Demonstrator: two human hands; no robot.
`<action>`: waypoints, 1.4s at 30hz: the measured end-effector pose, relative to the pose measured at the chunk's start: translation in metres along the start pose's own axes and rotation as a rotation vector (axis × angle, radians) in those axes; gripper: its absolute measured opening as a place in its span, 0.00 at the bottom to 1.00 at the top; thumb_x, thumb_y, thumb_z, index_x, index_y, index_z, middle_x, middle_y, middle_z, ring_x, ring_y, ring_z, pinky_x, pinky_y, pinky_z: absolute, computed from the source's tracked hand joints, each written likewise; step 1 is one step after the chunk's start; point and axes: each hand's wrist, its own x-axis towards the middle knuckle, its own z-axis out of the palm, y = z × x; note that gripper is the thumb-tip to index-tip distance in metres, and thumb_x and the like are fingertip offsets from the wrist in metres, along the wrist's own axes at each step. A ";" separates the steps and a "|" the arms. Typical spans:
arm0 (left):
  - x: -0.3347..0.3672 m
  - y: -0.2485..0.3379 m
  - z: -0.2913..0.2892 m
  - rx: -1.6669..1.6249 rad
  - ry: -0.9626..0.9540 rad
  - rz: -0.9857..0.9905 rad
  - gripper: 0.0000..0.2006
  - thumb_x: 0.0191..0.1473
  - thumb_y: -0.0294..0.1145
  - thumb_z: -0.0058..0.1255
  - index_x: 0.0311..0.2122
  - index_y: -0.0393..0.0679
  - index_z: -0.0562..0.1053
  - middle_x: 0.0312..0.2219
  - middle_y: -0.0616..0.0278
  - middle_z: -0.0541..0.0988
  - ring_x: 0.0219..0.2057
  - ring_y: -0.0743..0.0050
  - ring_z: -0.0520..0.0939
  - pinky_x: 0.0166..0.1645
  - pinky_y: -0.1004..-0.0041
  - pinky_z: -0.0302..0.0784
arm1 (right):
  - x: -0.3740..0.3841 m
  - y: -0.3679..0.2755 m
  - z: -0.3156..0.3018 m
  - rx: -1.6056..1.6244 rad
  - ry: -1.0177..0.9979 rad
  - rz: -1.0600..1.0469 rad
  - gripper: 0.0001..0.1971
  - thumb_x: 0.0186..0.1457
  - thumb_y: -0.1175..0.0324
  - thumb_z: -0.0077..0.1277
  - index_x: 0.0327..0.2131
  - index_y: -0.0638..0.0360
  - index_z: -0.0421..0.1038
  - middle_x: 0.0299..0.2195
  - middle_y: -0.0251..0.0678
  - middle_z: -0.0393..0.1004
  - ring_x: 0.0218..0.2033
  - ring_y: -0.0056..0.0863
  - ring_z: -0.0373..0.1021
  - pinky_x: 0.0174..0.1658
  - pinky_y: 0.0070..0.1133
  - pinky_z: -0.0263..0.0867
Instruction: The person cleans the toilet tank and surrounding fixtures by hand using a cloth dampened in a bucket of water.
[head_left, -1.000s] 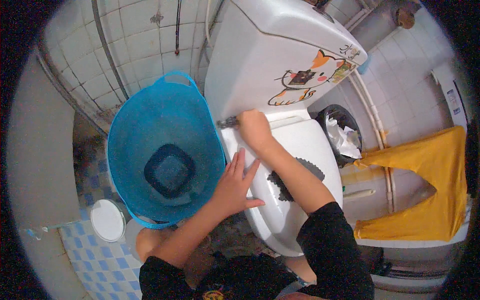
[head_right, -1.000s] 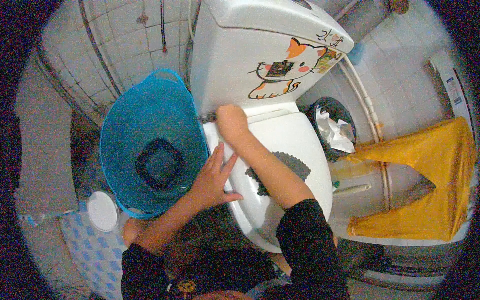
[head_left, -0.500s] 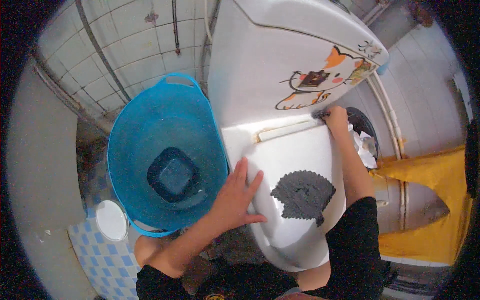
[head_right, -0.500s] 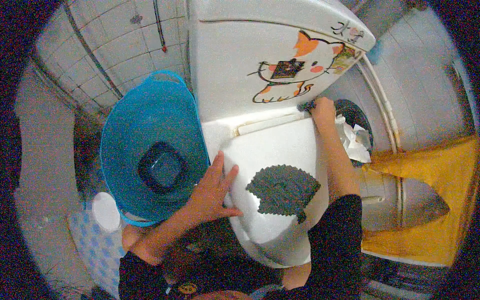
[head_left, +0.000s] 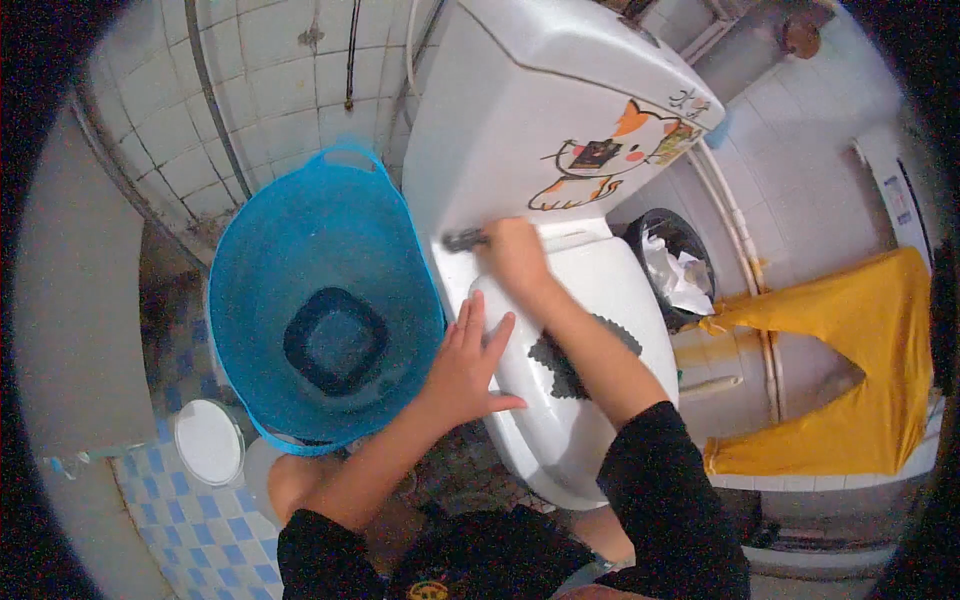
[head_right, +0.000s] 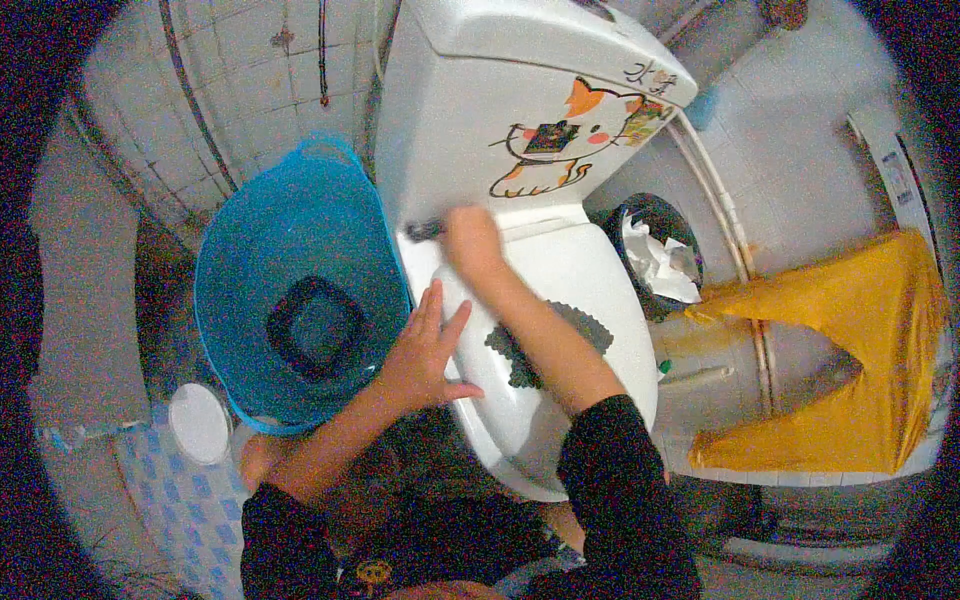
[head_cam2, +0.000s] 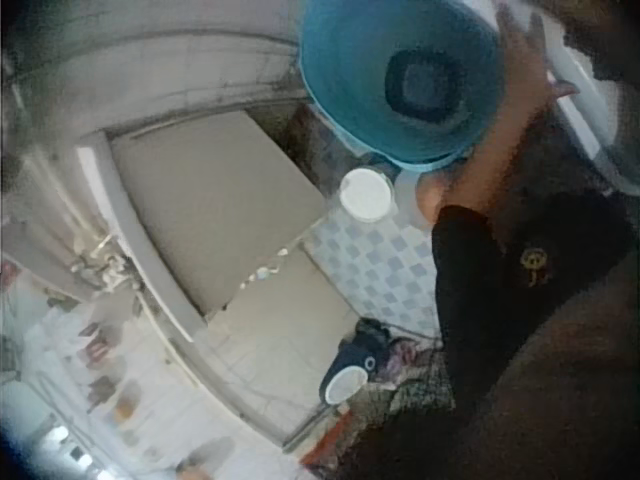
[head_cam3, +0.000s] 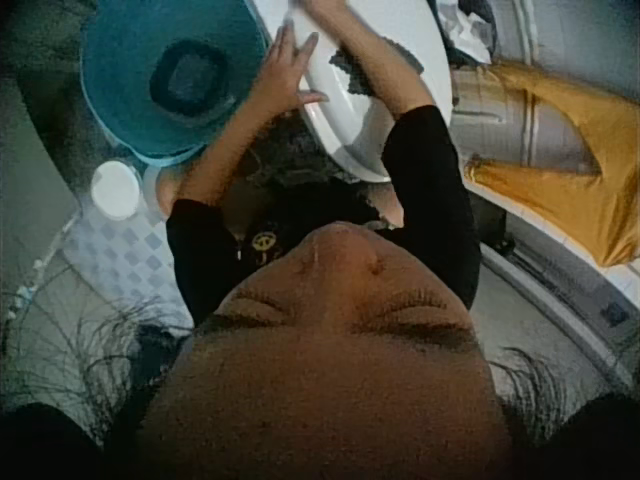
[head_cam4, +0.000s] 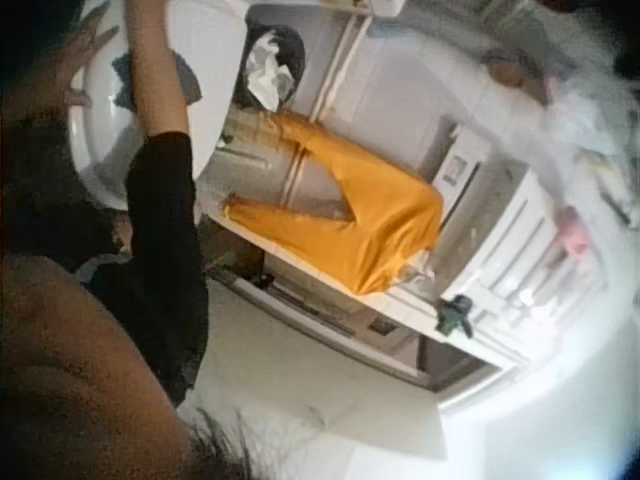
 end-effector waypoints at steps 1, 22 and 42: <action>-0.006 -0.006 -0.005 0.013 0.012 -0.019 0.56 0.34 0.65 0.63 0.64 0.41 0.54 0.62 0.24 0.41 0.63 0.24 0.48 0.65 0.48 0.51 | 0.005 -0.035 -0.007 -0.030 -0.044 -0.073 0.07 0.44 0.72 0.54 0.25 0.65 0.78 0.24 0.52 0.76 0.28 0.47 0.75 0.33 0.37 0.73; -0.008 -0.001 -0.010 -0.016 -0.090 -0.041 0.58 0.32 0.62 0.66 0.65 0.42 0.52 0.62 0.22 0.39 0.64 0.25 0.46 0.66 0.51 0.48 | 0.004 0.139 -0.033 -0.221 0.051 0.337 0.07 0.41 0.73 0.58 0.27 0.66 0.77 0.27 0.51 0.76 0.32 0.48 0.75 0.39 0.36 0.71; -0.004 0.002 -0.008 0.036 -0.141 -0.099 0.59 0.31 0.63 0.67 0.65 0.40 0.52 0.63 0.26 0.38 0.65 0.27 0.45 0.66 0.51 0.48 | 0.004 0.090 -0.020 -0.186 -0.012 0.153 0.06 0.45 0.77 0.51 0.26 0.65 0.78 0.27 0.51 0.77 0.32 0.47 0.76 0.38 0.36 0.73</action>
